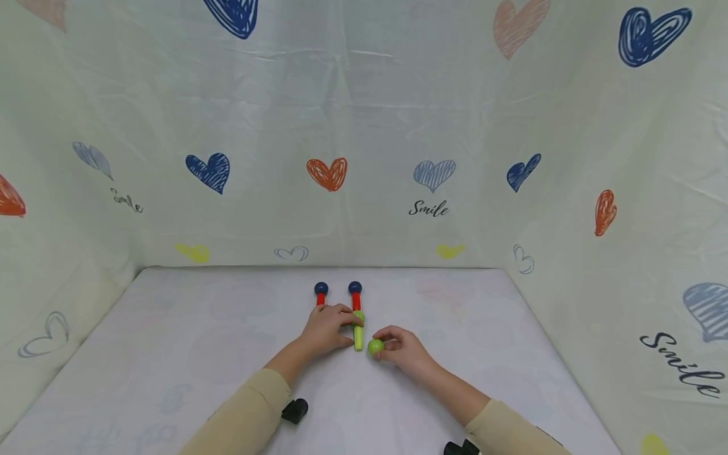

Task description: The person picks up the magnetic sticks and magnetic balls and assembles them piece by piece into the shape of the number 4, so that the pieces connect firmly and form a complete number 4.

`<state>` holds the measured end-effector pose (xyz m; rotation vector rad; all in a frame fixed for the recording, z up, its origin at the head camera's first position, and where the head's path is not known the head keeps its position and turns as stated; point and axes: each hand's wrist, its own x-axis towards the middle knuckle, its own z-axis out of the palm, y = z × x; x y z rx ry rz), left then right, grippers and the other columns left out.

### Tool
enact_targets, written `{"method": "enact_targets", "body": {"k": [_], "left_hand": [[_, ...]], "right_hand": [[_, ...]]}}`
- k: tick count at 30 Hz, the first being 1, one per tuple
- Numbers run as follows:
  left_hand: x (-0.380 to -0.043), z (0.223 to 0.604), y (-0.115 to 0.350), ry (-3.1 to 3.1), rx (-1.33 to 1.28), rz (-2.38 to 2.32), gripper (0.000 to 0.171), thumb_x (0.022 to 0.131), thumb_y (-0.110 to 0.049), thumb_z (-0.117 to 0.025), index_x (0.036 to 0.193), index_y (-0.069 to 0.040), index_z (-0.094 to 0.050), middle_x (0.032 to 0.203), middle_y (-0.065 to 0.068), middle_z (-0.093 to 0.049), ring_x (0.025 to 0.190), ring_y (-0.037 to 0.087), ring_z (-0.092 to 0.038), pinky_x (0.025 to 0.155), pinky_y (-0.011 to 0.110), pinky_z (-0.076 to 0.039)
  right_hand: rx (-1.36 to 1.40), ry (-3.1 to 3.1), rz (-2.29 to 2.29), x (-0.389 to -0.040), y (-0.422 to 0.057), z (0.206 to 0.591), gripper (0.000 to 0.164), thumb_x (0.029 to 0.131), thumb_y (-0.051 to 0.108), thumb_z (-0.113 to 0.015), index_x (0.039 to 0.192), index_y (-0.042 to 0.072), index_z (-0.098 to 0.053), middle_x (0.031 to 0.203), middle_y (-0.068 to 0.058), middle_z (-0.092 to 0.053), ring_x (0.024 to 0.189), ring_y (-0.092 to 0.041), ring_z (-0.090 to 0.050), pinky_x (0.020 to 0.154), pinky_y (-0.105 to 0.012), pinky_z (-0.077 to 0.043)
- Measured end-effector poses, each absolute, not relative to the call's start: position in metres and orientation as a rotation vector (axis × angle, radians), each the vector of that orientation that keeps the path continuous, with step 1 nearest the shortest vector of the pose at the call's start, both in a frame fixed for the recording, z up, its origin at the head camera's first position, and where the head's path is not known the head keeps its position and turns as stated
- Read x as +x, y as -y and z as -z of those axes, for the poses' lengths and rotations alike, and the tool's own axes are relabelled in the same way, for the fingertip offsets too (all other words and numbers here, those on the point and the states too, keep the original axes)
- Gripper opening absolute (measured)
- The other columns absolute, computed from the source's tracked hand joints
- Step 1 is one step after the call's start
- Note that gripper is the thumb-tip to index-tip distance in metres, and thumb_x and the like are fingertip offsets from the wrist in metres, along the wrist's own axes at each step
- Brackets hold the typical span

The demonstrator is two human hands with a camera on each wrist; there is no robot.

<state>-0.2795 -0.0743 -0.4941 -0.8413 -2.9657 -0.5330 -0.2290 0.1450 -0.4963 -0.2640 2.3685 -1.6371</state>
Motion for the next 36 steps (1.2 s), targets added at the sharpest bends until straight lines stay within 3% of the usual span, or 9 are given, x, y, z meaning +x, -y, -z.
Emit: {"method": "enact_targets", "body": {"k": [5,12,21,25,30,36], "left_hand": [[-0.280,0.494,0.074,2.984,-0.844,0.491,0.037,0.077,-0.027,-0.083,0.112,-0.031,-0.072,0.120,0.000,-0.060,0.115,0.024,-0.054,0.103,0.057,-0.032],[-0.281,0.493,0.073,2.995,-0.862,0.429,0.036,0.078,-0.029,-0.082,0.112,-0.033,-0.071,0.121,0.001,-0.060,0.115,0.026,-0.054,0.103,0.059,-0.031],[-0.281,0.495,0.073,2.991,-0.856,0.424,0.036,0.078,-0.030,-0.082,0.112,-0.034,-0.071,0.121,0.001,-0.060,0.115,0.026,-0.054,0.103,0.058,-0.031],[-0.281,0.496,0.073,2.983,-0.858,0.422,0.036,0.078,-0.030,-0.083,0.111,-0.034,-0.071,0.121,0.001,-0.061,0.115,0.026,-0.054,0.103,0.058,-0.032],[-0.281,0.497,0.073,2.964,-0.859,0.422,0.036,0.077,-0.031,-0.083,0.111,-0.034,-0.071,0.120,0.001,-0.061,0.113,0.026,-0.055,0.102,0.057,-0.033],[-0.279,0.496,0.073,2.959,-0.850,0.434,0.036,0.077,-0.030,-0.083,0.111,-0.035,-0.071,0.120,0.001,-0.062,0.114,0.026,-0.056,0.102,0.057,-0.032]], "right_hand": [[-0.276,-2.351,1.581,-0.227,-0.143,0.494,0.032,0.086,0.016,-0.075,0.115,0.007,-0.067,0.104,-0.002,-0.063,0.079,-0.016,-0.059,0.066,-0.028,-0.048],[-0.313,-2.288,1.591,-0.228,-0.141,0.493,0.031,0.090,0.013,-0.069,0.119,0.004,-0.066,0.102,-0.004,-0.067,0.084,-0.015,-0.064,0.069,-0.030,-0.047],[-0.350,-2.295,1.546,-0.228,-0.139,0.495,0.041,0.079,0.004,-0.079,0.117,0.006,-0.066,0.105,-0.006,-0.061,0.076,-0.014,-0.060,0.066,-0.027,-0.051],[-0.359,-2.323,1.547,-0.227,-0.139,0.498,0.039,0.079,0.003,-0.079,0.115,0.006,-0.067,0.106,-0.005,-0.056,0.070,-0.013,-0.056,0.062,-0.024,-0.049],[-0.384,-2.353,1.563,-0.226,-0.135,0.501,0.038,0.079,0.005,-0.079,0.114,0.005,-0.065,0.099,-0.003,-0.058,0.062,-0.011,-0.051,0.056,-0.021,-0.045],[-0.384,-2.387,1.556,-0.224,-0.130,0.504,0.037,0.077,0.003,-0.081,0.109,0.004,-0.063,0.089,0.000,-0.060,0.066,-0.013,-0.053,0.056,-0.022,-0.045]]}}
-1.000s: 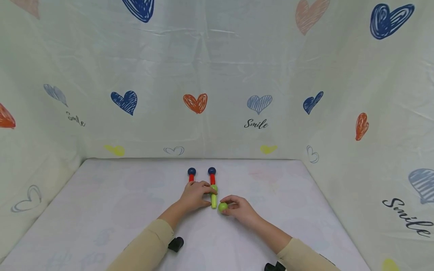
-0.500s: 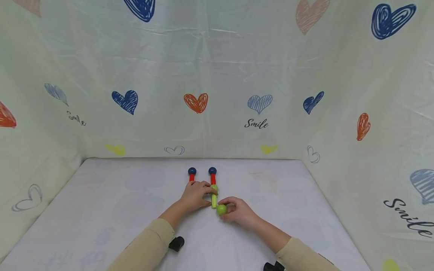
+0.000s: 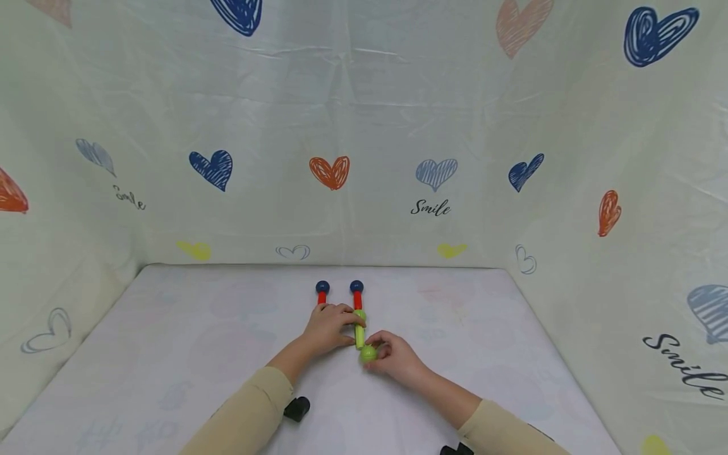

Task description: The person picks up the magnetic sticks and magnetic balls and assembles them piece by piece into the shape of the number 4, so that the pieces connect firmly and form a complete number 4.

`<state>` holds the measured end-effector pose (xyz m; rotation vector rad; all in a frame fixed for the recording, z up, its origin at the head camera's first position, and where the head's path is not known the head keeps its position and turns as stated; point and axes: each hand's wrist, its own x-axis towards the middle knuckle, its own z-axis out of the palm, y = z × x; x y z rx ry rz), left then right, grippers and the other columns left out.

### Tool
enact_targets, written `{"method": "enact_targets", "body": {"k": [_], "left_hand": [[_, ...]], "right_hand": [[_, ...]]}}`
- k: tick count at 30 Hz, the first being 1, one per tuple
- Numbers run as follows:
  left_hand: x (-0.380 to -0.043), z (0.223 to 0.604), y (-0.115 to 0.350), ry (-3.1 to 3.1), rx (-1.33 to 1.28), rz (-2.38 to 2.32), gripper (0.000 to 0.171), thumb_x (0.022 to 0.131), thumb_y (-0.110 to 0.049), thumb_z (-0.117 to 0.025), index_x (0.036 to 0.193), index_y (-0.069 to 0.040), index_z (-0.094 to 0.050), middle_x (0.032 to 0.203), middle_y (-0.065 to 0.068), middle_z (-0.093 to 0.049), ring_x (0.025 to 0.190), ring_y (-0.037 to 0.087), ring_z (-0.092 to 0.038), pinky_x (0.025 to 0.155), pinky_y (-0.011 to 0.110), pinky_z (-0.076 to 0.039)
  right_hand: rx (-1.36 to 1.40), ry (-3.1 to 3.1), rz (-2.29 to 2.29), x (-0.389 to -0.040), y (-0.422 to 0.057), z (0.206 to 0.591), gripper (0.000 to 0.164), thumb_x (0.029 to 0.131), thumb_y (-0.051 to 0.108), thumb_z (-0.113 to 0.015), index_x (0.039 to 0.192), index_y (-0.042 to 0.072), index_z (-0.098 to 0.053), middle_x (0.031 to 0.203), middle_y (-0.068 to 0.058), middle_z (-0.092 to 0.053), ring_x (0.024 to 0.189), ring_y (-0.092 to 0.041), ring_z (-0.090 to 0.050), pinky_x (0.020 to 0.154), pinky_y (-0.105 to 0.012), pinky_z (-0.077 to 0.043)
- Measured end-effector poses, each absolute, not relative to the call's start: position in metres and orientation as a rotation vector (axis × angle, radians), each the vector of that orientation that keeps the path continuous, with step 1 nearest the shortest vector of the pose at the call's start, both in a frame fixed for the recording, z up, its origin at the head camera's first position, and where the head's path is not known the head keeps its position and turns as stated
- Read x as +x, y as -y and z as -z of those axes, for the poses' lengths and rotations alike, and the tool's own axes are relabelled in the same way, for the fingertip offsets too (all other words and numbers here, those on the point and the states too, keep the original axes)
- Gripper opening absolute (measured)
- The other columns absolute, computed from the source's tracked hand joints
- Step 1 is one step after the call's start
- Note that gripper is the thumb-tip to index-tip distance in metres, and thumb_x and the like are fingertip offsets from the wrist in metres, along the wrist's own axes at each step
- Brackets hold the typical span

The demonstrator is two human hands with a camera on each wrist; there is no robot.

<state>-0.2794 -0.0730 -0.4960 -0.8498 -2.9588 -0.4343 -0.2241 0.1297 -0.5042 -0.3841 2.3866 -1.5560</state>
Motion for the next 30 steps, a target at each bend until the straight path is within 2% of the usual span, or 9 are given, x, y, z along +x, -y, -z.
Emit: {"method": "enact_targets", "body": {"k": [6,11,22,30], "left_hand": [[-0.2793,0.4956,0.0741,2.949,-0.858,0.430,0.036,0.077,-0.032,-0.083,0.111,-0.035,-0.071,0.120,0.002,-0.061,0.112,0.027,-0.056,0.101,0.056,-0.033],[-0.2790,0.4959,0.0751,2.941,-0.867,0.445,0.036,0.077,-0.032,-0.083,0.110,-0.035,-0.071,0.120,0.002,-0.061,0.112,0.027,-0.056,0.102,0.056,-0.033],[-0.2793,0.4968,0.0759,2.925,-0.883,0.455,0.031,0.077,-0.036,-0.083,0.105,-0.032,-0.072,0.119,0.002,-0.062,0.111,0.027,-0.056,0.102,0.056,-0.033],[-0.2789,0.4958,0.0763,2.930,-0.881,0.458,0.027,0.078,-0.035,-0.082,0.103,-0.030,-0.073,0.119,0.003,-0.062,0.112,0.027,-0.056,0.103,0.056,-0.032]], "right_hand": [[-0.367,-2.422,1.531,-0.2211,-0.1258,0.5037,0.035,0.076,0.005,-0.082,0.106,0.004,-0.064,0.080,0.000,-0.059,0.069,-0.014,-0.053,0.057,-0.022,-0.045],[-0.371,-2.457,1.507,-0.2207,-0.1240,0.5047,0.034,0.075,0.009,-0.084,0.103,0.006,-0.065,0.074,0.001,-0.058,0.065,-0.012,-0.051,0.055,-0.022,-0.043],[-0.382,-2.507,1.470,-0.2203,-0.1202,0.5048,0.035,0.073,0.013,-0.086,0.101,0.009,-0.064,0.082,0.002,-0.059,0.062,-0.010,-0.050,0.053,-0.021,-0.041],[-0.389,-2.508,1.459,-0.2205,-0.1215,0.5046,0.036,0.073,0.013,-0.086,0.101,0.009,-0.064,0.078,0.002,-0.059,0.062,-0.010,-0.051,0.054,-0.022,-0.043]]}}
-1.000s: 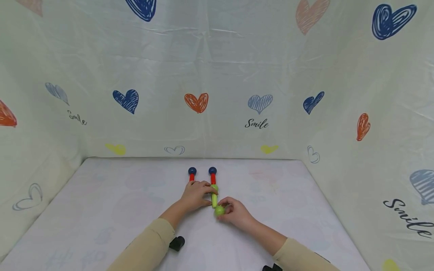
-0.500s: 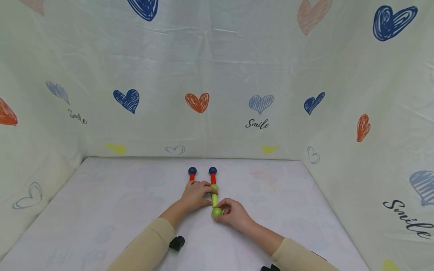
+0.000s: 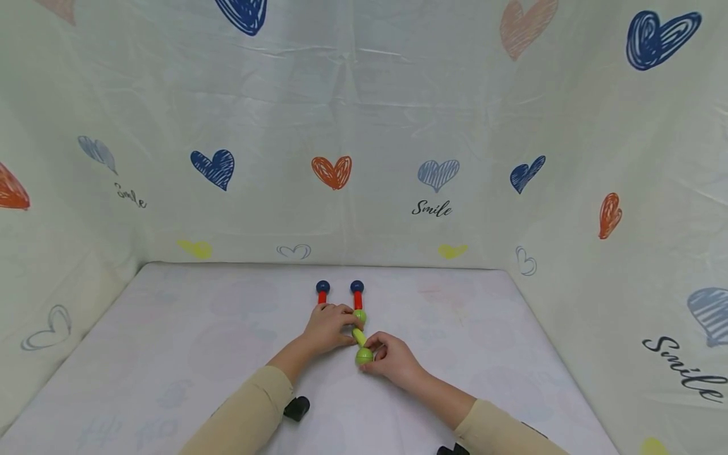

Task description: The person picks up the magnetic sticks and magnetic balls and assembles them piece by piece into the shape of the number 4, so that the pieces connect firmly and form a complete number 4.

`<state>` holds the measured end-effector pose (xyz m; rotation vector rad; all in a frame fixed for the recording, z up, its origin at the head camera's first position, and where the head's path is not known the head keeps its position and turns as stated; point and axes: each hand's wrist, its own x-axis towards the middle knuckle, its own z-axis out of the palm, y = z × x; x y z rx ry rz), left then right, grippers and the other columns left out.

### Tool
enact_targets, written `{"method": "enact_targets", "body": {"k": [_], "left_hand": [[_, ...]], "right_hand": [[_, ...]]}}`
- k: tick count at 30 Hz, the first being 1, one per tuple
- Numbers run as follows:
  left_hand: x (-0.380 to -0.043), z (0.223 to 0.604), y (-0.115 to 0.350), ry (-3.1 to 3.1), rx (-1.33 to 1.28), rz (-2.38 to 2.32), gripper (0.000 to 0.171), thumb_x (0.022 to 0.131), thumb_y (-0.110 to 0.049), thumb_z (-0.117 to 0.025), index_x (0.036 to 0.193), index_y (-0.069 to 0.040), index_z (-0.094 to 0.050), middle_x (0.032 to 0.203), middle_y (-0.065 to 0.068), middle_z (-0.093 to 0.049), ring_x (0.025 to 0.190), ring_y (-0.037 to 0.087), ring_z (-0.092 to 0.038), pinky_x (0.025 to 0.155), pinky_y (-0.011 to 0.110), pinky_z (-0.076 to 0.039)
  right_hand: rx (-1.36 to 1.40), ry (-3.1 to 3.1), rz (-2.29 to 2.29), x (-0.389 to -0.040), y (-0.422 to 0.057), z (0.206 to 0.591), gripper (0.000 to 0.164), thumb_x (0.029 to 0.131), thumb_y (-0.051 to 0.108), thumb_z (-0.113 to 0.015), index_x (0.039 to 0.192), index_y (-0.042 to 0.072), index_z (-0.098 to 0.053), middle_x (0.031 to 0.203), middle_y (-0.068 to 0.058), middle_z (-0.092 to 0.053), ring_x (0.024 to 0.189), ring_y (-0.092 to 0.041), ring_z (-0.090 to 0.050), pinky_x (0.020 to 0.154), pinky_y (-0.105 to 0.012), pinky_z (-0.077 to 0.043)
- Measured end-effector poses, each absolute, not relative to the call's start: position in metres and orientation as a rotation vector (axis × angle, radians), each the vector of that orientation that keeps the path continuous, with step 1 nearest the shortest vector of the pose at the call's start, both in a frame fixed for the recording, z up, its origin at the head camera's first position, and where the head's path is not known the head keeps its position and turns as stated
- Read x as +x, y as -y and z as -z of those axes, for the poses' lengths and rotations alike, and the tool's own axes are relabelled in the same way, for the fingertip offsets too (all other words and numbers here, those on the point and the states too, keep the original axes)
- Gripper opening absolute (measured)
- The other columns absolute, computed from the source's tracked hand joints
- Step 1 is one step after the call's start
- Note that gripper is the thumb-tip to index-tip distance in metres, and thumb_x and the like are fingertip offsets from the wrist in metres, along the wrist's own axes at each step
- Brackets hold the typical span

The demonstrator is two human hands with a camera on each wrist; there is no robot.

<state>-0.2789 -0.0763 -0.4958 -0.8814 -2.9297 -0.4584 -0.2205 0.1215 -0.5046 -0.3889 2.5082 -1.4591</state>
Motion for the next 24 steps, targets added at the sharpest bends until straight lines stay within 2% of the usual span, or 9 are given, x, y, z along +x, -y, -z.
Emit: {"method": "enact_targets", "body": {"k": [24], "left_hand": [[-0.2798,0.5020,0.0758,2.928,-0.865,0.418,0.033,0.082,-0.033,-0.078,0.114,-0.035,-0.071,0.119,0.001,-0.062,0.113,0.026,-0.055,0.103,0.056,-0.031]], "right_hand": [[-0.417,-2.450,1.431,-0.2272,-0.1221,0.5025,0.032,0.077,0.011,-0.083,0.103,0.009,-0.065,0.091,0.002,-0.059,0.063,-0.011,-0.050,0.054,-0.022,-0.042]]}}
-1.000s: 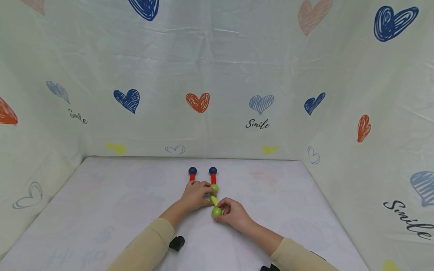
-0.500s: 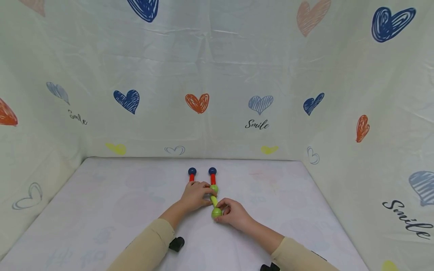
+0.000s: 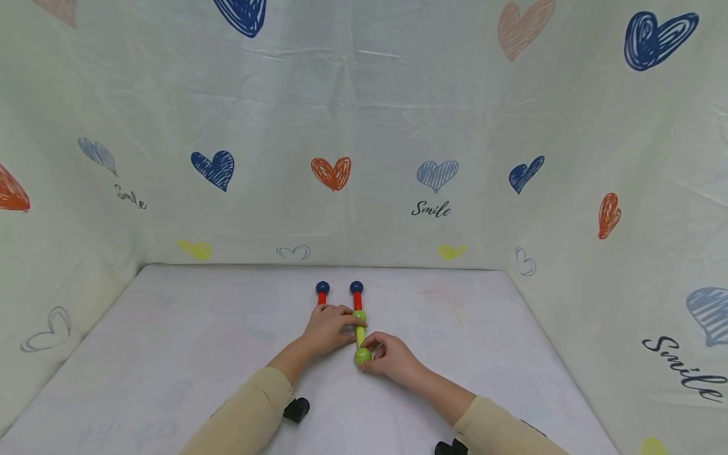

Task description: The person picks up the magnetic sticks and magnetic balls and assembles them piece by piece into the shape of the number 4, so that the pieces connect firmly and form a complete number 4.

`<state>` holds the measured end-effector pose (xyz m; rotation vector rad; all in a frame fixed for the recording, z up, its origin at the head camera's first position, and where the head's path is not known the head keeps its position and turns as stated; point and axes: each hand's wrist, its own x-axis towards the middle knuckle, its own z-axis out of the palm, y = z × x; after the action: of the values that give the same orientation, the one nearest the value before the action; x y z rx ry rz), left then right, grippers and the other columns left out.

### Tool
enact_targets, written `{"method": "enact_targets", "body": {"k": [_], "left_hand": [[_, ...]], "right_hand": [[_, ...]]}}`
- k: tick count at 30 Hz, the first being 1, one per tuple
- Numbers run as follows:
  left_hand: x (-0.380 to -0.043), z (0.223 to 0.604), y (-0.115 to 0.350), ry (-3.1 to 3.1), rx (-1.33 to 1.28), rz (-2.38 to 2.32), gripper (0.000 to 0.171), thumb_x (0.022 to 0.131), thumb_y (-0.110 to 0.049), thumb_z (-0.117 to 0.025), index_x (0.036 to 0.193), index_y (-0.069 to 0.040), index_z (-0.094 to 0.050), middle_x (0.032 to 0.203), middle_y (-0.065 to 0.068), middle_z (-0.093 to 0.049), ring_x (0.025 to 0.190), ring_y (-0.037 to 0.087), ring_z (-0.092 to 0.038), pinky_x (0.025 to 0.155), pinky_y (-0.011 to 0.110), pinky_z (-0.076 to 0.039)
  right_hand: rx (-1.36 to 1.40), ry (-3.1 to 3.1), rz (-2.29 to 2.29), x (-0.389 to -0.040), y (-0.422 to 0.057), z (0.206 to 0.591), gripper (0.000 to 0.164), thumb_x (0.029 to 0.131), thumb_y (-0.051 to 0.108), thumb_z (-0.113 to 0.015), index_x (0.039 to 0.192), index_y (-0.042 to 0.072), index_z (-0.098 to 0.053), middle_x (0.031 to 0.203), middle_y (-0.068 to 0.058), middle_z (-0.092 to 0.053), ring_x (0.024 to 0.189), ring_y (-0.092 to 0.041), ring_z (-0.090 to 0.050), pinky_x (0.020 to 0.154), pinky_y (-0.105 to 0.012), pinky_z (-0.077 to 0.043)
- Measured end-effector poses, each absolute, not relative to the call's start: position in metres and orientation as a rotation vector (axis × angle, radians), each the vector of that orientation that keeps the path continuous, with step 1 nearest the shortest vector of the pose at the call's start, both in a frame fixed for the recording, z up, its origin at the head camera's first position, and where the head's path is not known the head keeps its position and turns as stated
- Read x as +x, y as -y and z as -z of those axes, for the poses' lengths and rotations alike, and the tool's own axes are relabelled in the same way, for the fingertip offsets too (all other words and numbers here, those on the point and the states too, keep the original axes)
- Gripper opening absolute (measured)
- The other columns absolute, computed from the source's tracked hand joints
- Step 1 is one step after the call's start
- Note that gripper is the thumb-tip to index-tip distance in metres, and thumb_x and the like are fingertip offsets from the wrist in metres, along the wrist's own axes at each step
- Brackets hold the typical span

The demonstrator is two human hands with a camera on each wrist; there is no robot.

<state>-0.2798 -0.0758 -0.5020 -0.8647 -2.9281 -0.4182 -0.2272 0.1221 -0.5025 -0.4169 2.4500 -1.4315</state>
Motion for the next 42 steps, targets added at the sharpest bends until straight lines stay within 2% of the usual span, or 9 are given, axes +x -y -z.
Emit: {"method": "enact_targets", "body": {"k": [12,18,25,42], "left_hand": [[-0.280,0.499,0.075,2.933,-0.862,0.435,0.033,0.082,-0.032,-0.078,0.114,-0.035,-0.071,0.118,0.001,-0.062,0.113,0.025,-0.055,0.102,0.055,-0.031],[-0.281,0.499,0.076,2.934,-0.864,0.474,0.032,0.083,-0.031,-0.078,0.113,-0.035,-0.071,0.117,0.000,-0.062,0.112,0.023,-0.054,0.102,0.054,-0.031],[-0.281,0.499,0.076,2.939,-0.867,0.469,0.034,0.080,-0.033,-0.080,0.113,-0.036,-0.071,0.117,0.000,-0.061,0.111,0.024,-0.055,0.101,0.054,-0.031],[-0.278,0.498,0.075,2.955,-0.848,0.471,0.037,0.077,-0.035,-0.083,0.112,-0.036,-0.071,0.118,0.000,-0.062,0.112,0.025,-0.054,0.102,0.055,-0.031]], "right_hand": [[-0.439,-2.469,1.411,-0.227,-0.122,0.498,0.033,0.078,0.012,-0.082,0.105,0.008,-0.065,0.088,0.001,-0.058,0.064,-0.013,-0.051,0.055,-0.023,-0.042],[-0.426,-2.449,1.411,-0.226,-0.124,0.496,0.032,0.079,0.013,-0.081,0.106,0.007,-0.064,0.078,0.001,-0.059,0.064,-0.012,-0.052,0.055,-0.023,-0.043],[-0.397,-2.442,1.386,-0.228,-0.125,0.492,0.030,0.077,0.013,-0.083,0.099,0.006,-0.066,0.070,-0.001,-0.058,0.061,-0.013,-0.051,0.053,-0.023,-0.042],[-0.416,-2.422,1.435,-0.226,-0.126,0.499,0.033,0.077,0.008,-0.082,0.105,0.004,-0.066,0.078,0.000,-0.061,0.069,-0.015,-0.054,0.058,-0.024,-0.046]]}}
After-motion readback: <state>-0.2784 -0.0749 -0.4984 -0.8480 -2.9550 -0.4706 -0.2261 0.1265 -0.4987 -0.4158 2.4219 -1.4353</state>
